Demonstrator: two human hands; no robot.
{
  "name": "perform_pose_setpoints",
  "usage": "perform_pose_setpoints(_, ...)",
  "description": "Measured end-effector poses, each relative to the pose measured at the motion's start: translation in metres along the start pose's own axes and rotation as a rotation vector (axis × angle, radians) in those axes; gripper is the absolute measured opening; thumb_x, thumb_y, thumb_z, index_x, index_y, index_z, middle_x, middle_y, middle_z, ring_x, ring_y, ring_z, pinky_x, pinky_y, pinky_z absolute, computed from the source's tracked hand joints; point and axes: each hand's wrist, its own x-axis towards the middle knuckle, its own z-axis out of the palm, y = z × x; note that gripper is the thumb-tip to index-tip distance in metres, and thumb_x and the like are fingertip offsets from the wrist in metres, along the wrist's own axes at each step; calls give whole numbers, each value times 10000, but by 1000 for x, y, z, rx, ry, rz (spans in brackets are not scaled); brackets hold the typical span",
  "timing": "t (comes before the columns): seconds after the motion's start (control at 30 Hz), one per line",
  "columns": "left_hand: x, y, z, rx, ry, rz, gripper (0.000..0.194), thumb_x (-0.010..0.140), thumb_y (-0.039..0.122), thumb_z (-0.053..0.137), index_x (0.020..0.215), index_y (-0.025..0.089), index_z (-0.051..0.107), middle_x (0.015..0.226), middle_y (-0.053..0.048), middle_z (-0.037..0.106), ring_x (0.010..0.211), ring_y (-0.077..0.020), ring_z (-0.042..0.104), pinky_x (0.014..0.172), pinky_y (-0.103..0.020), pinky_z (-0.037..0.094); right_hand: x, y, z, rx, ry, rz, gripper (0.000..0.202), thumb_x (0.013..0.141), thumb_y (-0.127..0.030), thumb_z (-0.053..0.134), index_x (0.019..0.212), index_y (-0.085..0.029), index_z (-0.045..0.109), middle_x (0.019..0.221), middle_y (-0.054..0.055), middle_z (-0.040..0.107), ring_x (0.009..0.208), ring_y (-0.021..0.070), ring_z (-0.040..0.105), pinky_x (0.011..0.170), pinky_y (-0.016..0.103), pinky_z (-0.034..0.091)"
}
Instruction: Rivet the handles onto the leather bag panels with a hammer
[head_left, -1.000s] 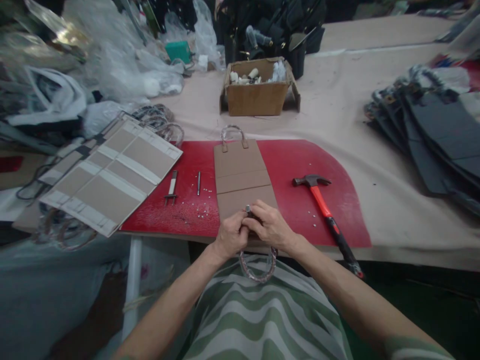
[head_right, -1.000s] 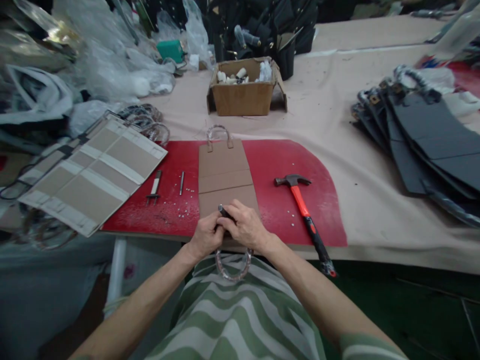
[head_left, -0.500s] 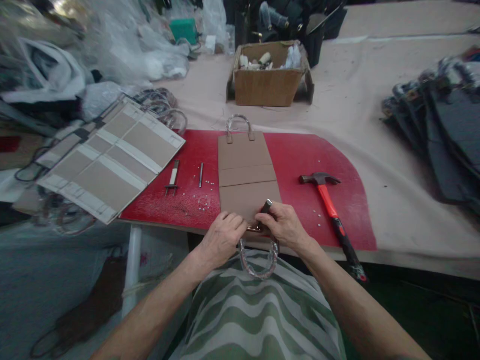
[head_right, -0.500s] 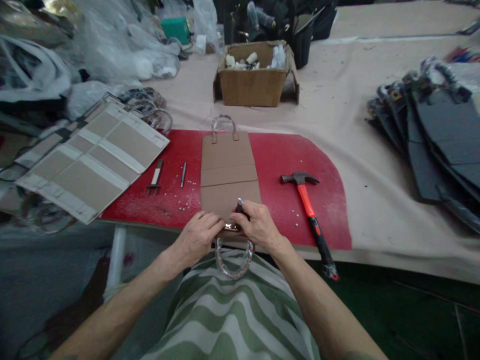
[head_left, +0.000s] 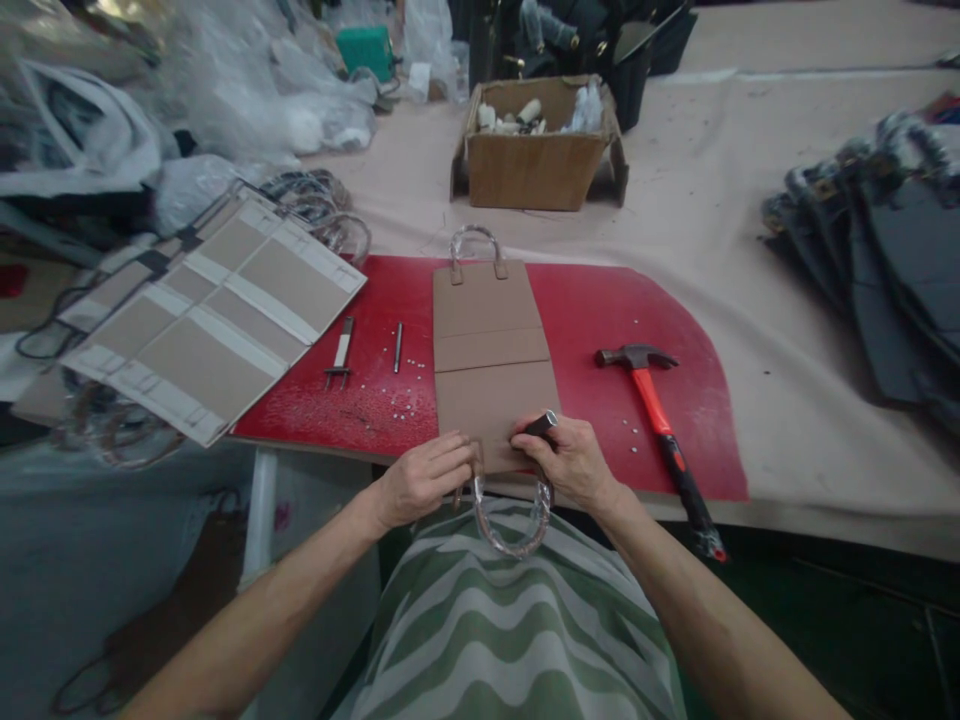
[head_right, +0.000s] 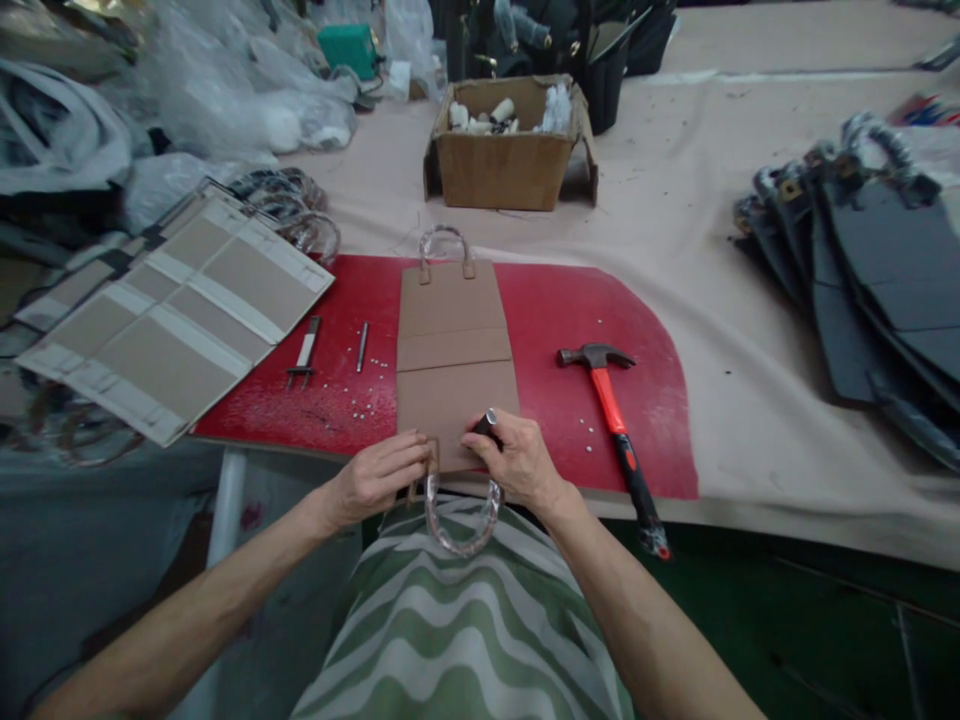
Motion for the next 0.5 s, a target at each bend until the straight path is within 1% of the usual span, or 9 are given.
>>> perform_pose_setpoints(0.07,1,4,1,-57,64,-76,378,856,-8,423,1155,156,585,1216,-123,646,1246,-236,542,1068,-467,469,-1,-2,1,9,29,53,167,876,-344,604,827,-202,679,759,31,702,693,168,646,670,270,485)
perform_pose_setpoints(0.13,9,9,0,-142,149,-219,358,862,2,428,1123,176,601,1166,-104,669,1177,-210,593,1056,-437,477,0,-5,1,50,62,140,157,859,-323,605,803,-198,682,737,27,699,678,165,644,643,263,485)
perform_pose_setpoints(0.23,35,11,-7,-239,241,-497,273,883,63,470,1077,181,621,1081,-89,685,1056,-185,639,971,-360,516,4,-7,-1,174,41,263,168,838,-331,612,795,-188,689,696,15,691,633,156,634,593,251,483)
perform_pose_setpoints(0.3,53,8,-10,-270,236,-619,208,878,99,512,1028,173,637,1030,-81,682,991,-183,642,899,-329,526,9,-5,-4,276,46,327,199,826,-365,627,789,-181,691,694,13,686,625,151,629,590,248,488)
perform_pose_setpoints(0.33,61,5,-11,-279,219,-643,183,869,104,527,994,169,644,1001,-75,678,961,-182,640,874,-322,523,10,-3,-6,338,75,366,222,816,-390,640,789,-176,690,705,16,686,637,152,633,601,249,496)
perform_pose_setpoints(0.43,77,-2,-11,-299,183,-656,151,843,88,542,913,161,655,927,-58,666,901,-176,625,832,-311,505,13,3,-10,522,226,519,309,772,-470,688,818,-164,679,745,30,686,675,172,651,629,276,521)
perform_pose_setpoints(0.5,83,-2,-12,-340,199,-685,148,841,98,552,926,160,658,932,-57,669,897,-171,626,828,-302,500,12,3,-12,559,264,569,342,756,-494,703,846,-166,674,728,26,677,659,180,650,608,286,521)
